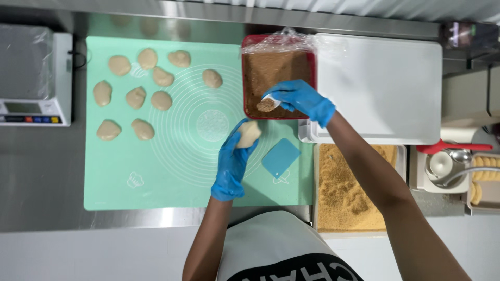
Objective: The person prepares pastries by placing a filling onto pieces of dough, rolling the dough into cylinders, coating the cylinders in breadcrumbs, and placing them onto a tray.
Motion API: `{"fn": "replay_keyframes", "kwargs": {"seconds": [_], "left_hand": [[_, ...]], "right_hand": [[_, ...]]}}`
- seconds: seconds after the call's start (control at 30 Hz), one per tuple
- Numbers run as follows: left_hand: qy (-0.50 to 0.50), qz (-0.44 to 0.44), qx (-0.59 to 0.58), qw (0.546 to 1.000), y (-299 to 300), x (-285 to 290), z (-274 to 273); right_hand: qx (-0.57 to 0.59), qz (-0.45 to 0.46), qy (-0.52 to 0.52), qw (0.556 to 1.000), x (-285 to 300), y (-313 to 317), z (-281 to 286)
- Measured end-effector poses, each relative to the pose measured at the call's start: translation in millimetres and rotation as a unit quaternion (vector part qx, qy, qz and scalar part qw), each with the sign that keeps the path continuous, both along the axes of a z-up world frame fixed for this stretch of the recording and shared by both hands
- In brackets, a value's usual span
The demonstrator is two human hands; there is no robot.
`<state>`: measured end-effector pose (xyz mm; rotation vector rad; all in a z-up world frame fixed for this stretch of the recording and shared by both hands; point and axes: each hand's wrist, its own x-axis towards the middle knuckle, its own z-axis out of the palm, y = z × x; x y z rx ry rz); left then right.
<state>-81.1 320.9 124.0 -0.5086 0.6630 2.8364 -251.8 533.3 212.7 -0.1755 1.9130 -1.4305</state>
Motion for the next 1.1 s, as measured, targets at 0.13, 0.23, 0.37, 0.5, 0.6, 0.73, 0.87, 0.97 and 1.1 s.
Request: {"fn": "replay_keyframes", "kwargs": {"seconds": [0.13,0.23,0.37,0.5,0.6,0.73,0.87,0.97,1.1], "left_hand": [[0.023,-0.059,0.092,0.994,7,-17,23],[0.022,-0.117,0.116,0.986,8,-18,41],[0.031,-0.144,0.127,0.981,5,-13,58],[0.033,-0.146,0.157,0.976,1,-8,61],[0.016,-0.158,0.232,0.96,1,-6,54],[0.0,-0.143,0.334,0.932,7,-7,43],[0.033,-0.09,0.276,0.956,11,-10,46],[0.089,-0.076,0.062,0.991,8,-8,56],[0.136,-0.067,-0.314,0.937,2,-7,74]], "right_hand": [[0.045,0.033,0.251,0.966,36,1,34],[0.058,0.071,0.541,0.836,60,3,38],[0.061,0.084,0.668,0.737,76,8,30],[0.137,0.097,0.793,0.586,82,16,17],[0.159,0.116,0.827,0.527,84,28,7],[0.133,0.083,0.805,0.572,82,42,-7],[0.108,-0.051,0.727,0.676,63,40,-7],[0.272,-0.039,0.588,0.761,46,33,4],[-0.062,-0.151,0.084,0.983,64,11,-1]]}}
